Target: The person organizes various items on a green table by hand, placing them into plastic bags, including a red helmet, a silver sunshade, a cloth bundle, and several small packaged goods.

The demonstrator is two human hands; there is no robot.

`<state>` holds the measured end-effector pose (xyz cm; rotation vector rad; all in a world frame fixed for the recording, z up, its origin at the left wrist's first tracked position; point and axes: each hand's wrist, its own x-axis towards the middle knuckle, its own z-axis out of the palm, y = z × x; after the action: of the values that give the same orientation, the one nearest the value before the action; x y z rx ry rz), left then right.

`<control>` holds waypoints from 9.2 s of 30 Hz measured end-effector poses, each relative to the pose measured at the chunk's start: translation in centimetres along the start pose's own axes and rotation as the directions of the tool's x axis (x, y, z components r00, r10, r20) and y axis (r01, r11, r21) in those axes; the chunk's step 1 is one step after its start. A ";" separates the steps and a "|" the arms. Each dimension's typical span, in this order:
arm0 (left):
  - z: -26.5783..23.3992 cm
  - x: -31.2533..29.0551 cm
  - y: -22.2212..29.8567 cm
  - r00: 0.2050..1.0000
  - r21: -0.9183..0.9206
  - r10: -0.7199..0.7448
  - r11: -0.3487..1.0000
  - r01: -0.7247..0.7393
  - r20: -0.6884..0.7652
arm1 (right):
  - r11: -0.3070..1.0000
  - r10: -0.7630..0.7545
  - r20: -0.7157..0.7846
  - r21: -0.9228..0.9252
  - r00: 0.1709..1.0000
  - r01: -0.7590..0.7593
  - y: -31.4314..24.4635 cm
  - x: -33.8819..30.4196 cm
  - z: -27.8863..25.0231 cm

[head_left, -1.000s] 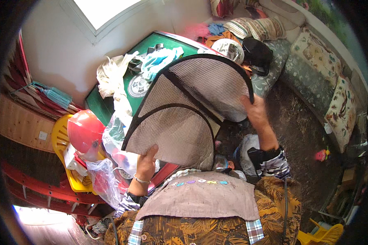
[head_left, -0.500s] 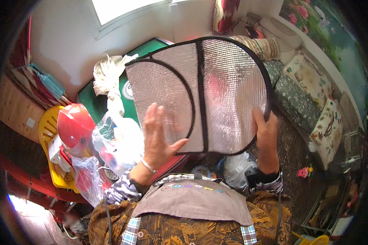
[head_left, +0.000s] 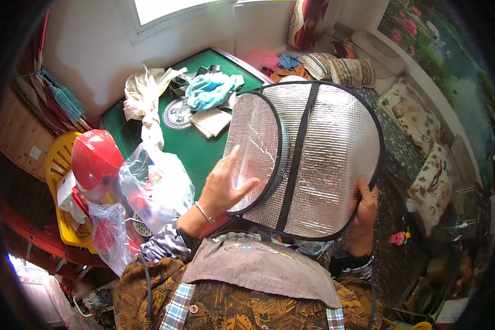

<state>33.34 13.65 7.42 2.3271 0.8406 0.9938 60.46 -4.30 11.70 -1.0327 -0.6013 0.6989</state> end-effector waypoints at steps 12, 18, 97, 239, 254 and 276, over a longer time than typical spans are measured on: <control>-4.0 0.1 -0.7 0.938 -0.025 -0.347 0.937 0.347 0.006 | 0.965 -0.059 -0.185 -0.263 0.981 0.008 1.3 -1.5 -2.2; -7.9 -0.7 -10.5 0.886 -0.495 -0.429 0.816 0.298 -0.173 | 0.970 -0.042 -0.267 -0.243 0.963 -0.025 4.5 0.6 -17.6; 3.2 -7.0 -11.0 0.946 -0.282 -0.086 0.943 0.178 0.312 | 0.904 0.356 0.230 -0.329 0.906 -0.272 18.8 10.2 -0.7; -13.3 -25.7 -22.6 0.766 0.249 -0.453 0.762 0.598 -0.456 | 0.336 0.319 0.784 -0.619 0.533 0.710 34.8 20.2 35.6; -12.3 -27.3 -23.0 0.783 0.242 -0.330 0.825 0.511 -0.527 | -0.218 0.206 0.909 0.404 -0.362 0.889 40.1 20.1 52.4; -13.5 -26.6 -22.9 0.785 0.238 -0.391 0.804 0.546 -0.479 | -0.343 0.174 0.941 0.336 -0.292 0.877 41.3 18.6 54.8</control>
<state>0.44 13.72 -10.82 2.0131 1.8279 1.1784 22.52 54.22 -2.21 -0.6226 -2.8728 -0.9295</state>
